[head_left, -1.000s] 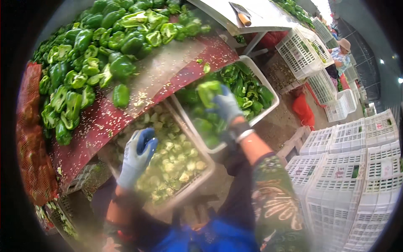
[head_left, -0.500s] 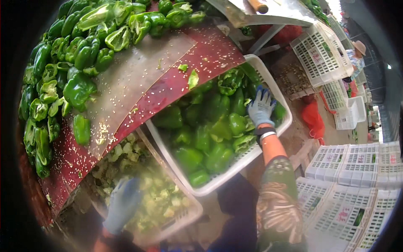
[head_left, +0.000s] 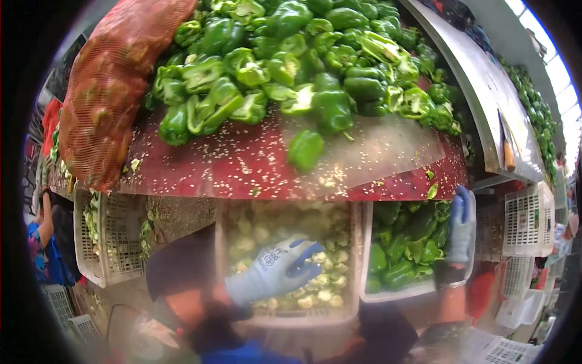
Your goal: Seeding and chopping green bell peppers into containers.
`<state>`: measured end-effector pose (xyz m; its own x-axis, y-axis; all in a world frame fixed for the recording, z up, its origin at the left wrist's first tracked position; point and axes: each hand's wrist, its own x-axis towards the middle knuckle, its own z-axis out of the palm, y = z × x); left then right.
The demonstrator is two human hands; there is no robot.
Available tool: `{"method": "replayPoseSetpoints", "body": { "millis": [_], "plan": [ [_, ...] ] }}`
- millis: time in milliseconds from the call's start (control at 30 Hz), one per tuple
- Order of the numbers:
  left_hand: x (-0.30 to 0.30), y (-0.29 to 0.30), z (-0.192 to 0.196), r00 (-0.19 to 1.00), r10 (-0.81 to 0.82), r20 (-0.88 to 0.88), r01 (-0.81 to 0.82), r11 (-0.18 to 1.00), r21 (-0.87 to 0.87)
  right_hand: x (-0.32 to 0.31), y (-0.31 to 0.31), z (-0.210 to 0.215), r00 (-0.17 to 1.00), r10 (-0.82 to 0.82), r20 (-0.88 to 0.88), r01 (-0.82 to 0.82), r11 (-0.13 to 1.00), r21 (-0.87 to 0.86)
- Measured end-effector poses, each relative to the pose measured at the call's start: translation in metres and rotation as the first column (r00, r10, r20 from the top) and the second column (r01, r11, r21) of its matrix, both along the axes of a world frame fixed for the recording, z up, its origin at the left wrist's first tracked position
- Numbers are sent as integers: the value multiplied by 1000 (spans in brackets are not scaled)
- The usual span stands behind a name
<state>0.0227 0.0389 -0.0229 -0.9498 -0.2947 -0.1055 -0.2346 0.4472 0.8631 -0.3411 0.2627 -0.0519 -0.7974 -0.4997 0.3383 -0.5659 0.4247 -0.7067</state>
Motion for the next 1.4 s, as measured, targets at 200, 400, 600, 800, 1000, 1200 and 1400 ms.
{"method": "replayPoseSetpoints", "body": {
  "millis": [200, 400, 600, 800, 1000, 1200, 1400],
  "plan": [
    [20, -40, 28, 939, 255, -230, -249, 967, 59, 150, -236, -11, 967, 255, 6, -233, 870, 434],
    [41, -64, 41, 865, 348, -362, -345, 936, 76, 186, -289, -24, 998, 3, -69, 28, 894, 448],
    [37, -77, 21, 762, 548, -344, -398, 816, 418, 232, -211, 14, 501, 575, 647, 101, 703, -704],
    [21, -24, 25, 867, 211, -452, -234, 972, 6, 297, -154, 21, 695, 587, 414, -17, 590, -807],
    [15, -5, 32, 848, 8, -529, -170, 951, -259, 316, -108, 42, 827, 340, 448, -74, 856, -512],
    [18, 8, 22, 903, -198, -380, 164, 979, -121, 327, -100, 46, 521, 657, 545, 203, 525, -827],
    [9, 24, 34, 902, -252, -352, 333, 923, 192, 327, -71, 56, 283, 704, 651, 384, 539, -750]
  ]
}}
